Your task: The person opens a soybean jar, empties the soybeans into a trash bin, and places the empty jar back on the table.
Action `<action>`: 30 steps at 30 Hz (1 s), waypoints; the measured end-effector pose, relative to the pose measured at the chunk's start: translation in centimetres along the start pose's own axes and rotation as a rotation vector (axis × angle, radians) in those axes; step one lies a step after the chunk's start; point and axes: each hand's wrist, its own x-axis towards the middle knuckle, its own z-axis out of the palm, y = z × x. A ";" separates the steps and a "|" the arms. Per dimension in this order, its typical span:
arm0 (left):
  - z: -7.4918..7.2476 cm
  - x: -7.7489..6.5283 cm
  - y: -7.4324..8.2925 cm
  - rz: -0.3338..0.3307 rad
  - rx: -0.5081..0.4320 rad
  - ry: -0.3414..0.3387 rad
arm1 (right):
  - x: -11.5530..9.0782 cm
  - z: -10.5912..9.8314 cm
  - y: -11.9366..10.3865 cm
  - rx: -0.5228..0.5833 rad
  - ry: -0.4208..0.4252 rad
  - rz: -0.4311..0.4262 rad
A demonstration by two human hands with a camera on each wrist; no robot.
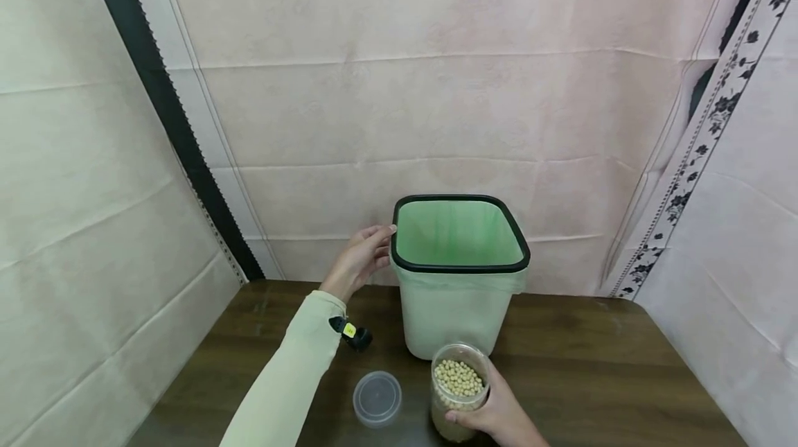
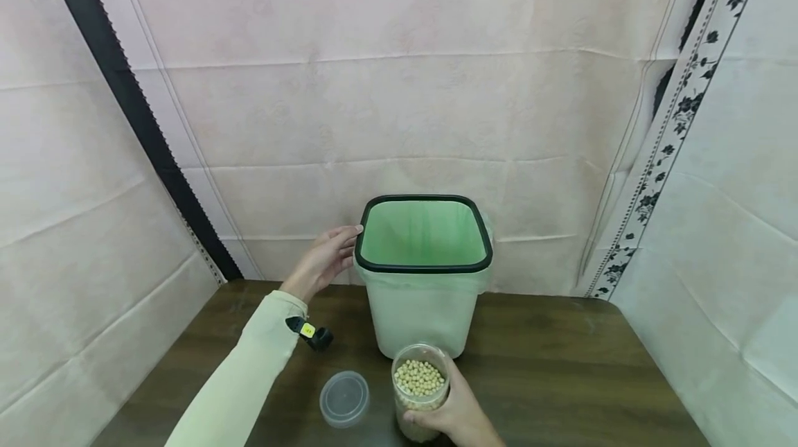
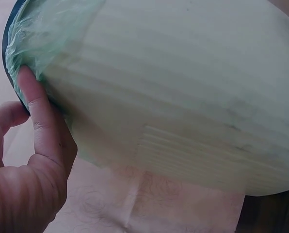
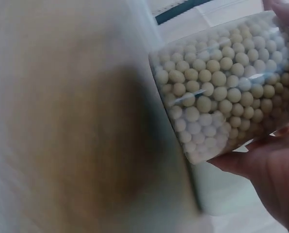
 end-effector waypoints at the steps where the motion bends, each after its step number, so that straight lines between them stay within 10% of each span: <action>1: -0.1 0.0 -0.1 0.000 -0.007 0.007 | 0.0 -0.3 -0.4 -0.020 0.016 -0.010; 13: 0.5 -0.1 0.3 0.012 0.019 -0.006 | 1.0 -7.5 -10.2 -0.104 0.206 -0.249; 30: 0.5 -0.7 0.1 0.029 0.044 0.020 | 9.2 -16.8 -22.5 -0.445 0.258 -0.137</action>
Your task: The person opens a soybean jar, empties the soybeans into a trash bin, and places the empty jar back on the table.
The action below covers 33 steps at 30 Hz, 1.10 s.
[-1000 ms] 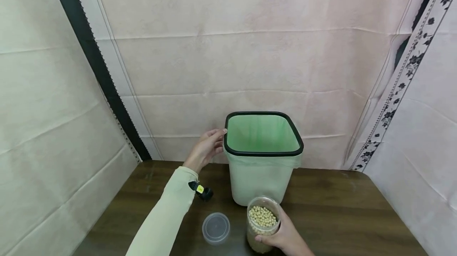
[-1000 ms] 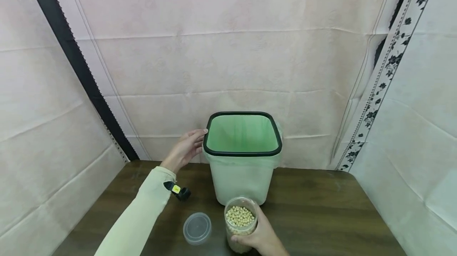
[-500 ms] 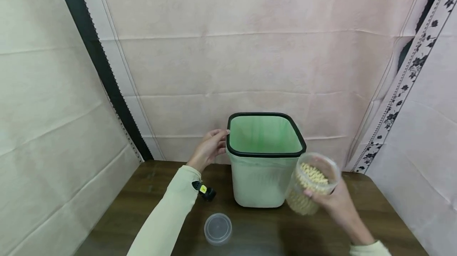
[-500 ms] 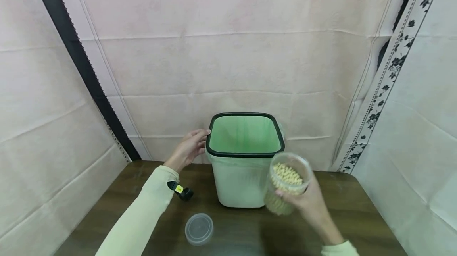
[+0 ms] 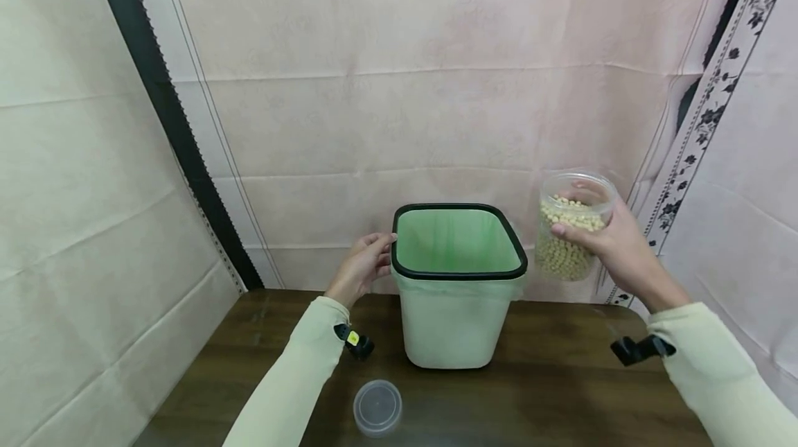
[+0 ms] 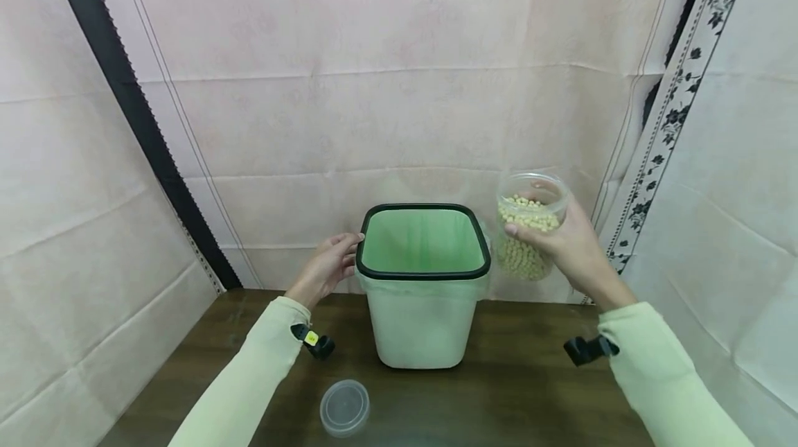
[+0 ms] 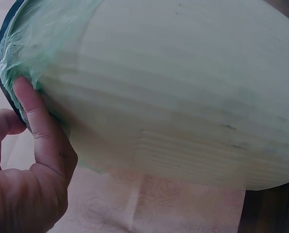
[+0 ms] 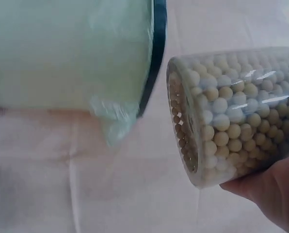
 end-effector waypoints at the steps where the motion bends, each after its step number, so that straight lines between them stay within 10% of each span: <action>1: 0.1 0.0 0.0 0.003 0.003 0.008 | 0.7 -0.2 0.0 -0.011 -0.010 -0.002; 15: -0.2 0.0 -1.2 -0.002 -0.034 0.040 | 6.8 0.1 2.0 -0.261 -0.324 -0.004; 33: 0.2 0.2 -0.6 -0.020 -0.041 0.019 | 8.8 -0.1 1.1 -0.500 -0.556 -0.083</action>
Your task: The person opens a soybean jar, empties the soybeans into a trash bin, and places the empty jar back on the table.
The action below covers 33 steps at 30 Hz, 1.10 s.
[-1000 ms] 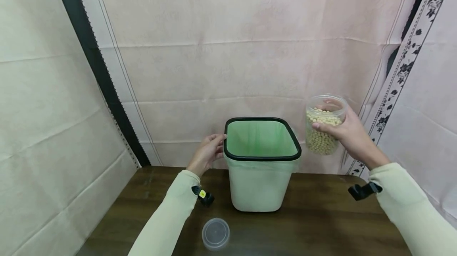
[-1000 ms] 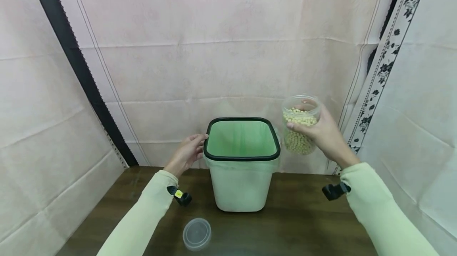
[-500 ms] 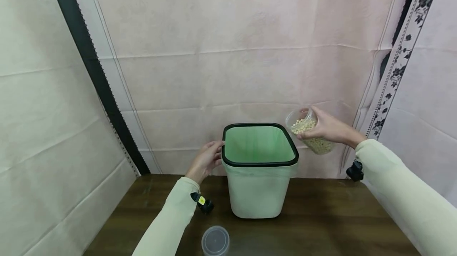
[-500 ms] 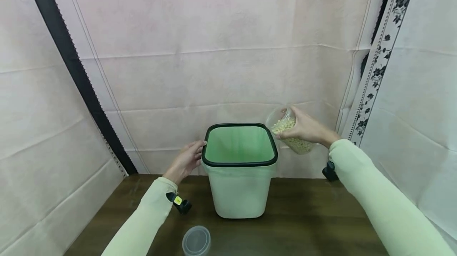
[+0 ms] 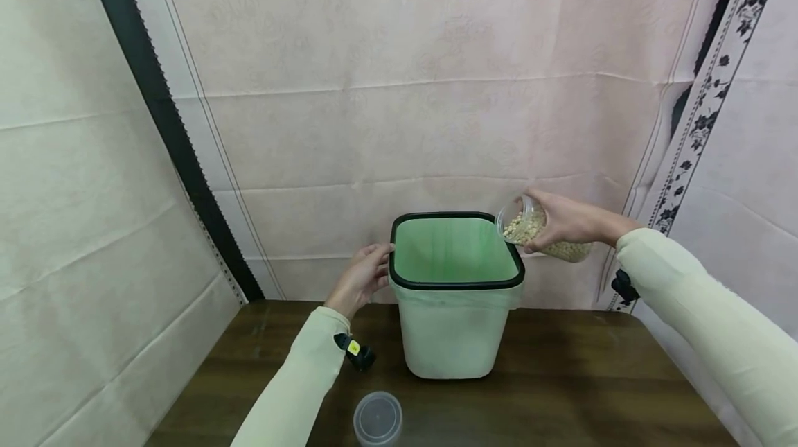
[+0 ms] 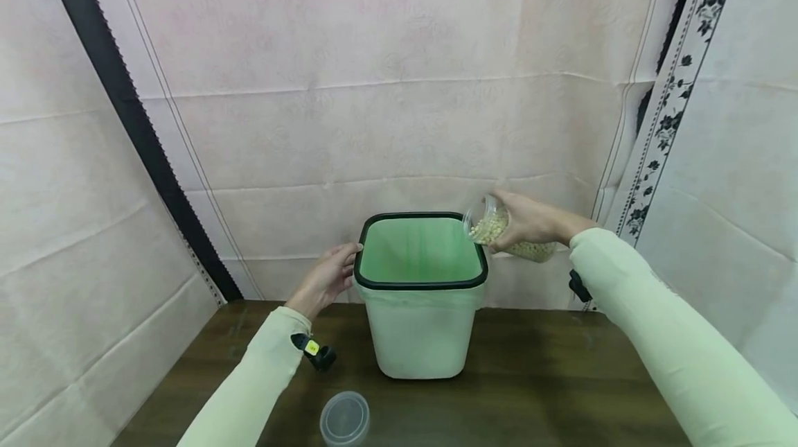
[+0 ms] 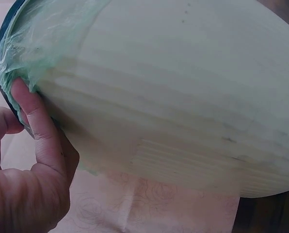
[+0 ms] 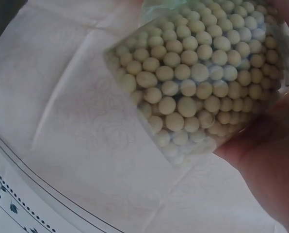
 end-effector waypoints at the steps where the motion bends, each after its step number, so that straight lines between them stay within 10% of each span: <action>1: 0.0 0.0 0.0 0.001 0.000 -0.001 | 0.1 0.0 0.0 -0.006 -0.009 -0.003; 33: 0.0 -0.1 0.2 0.008 0.003 -0.006 | 0.5 -0.4 -1.7 -0.193 -0.075 -0.041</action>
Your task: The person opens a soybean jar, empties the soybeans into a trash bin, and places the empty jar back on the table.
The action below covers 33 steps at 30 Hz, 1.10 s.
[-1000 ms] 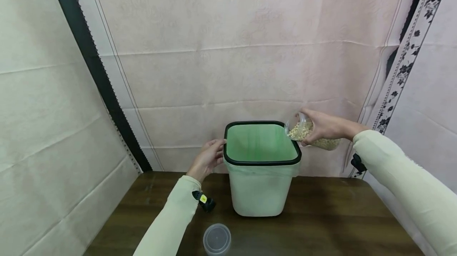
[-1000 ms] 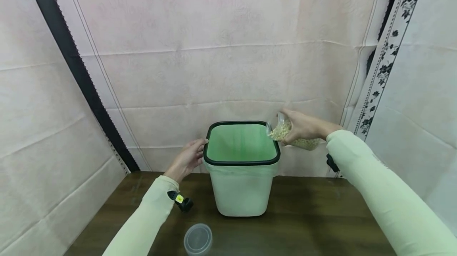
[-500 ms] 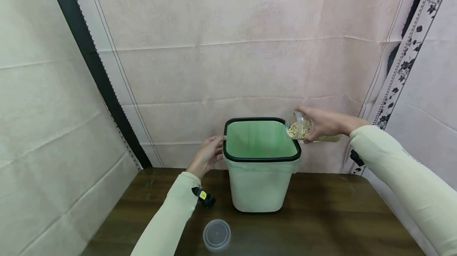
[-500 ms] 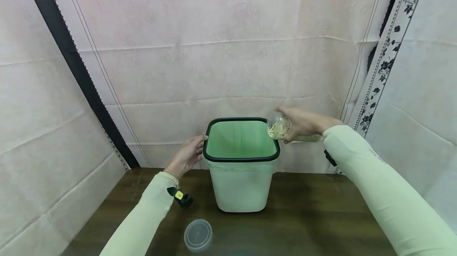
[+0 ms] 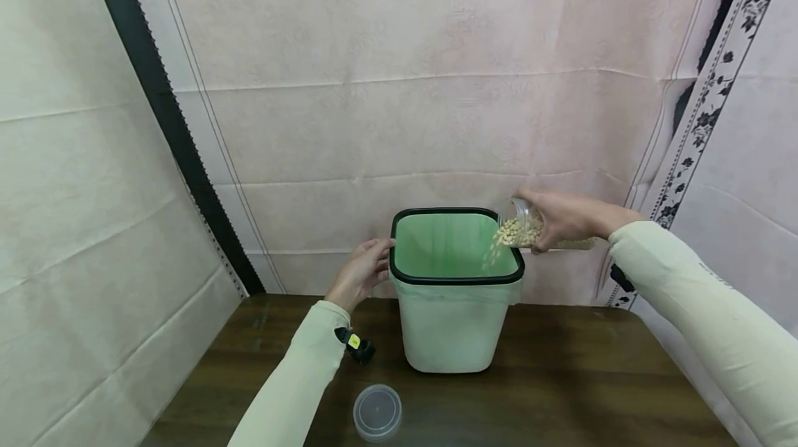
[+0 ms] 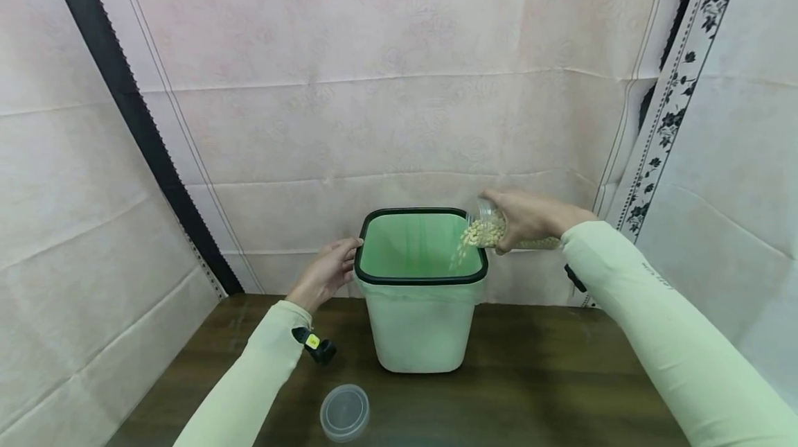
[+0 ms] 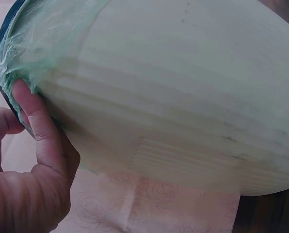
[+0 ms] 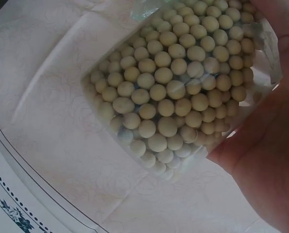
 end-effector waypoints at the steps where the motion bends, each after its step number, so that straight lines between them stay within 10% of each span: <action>1: 0.0 0.0 0.0 0.000 0.000 0.001 | 0.0 0.0 0.0 -0.002 0.001 0.005; 33: -0.1 0.0 0.0 -0.013 0.026 0.000 | -0.3 -0.5 -1.3 -0.208 0.004 0.036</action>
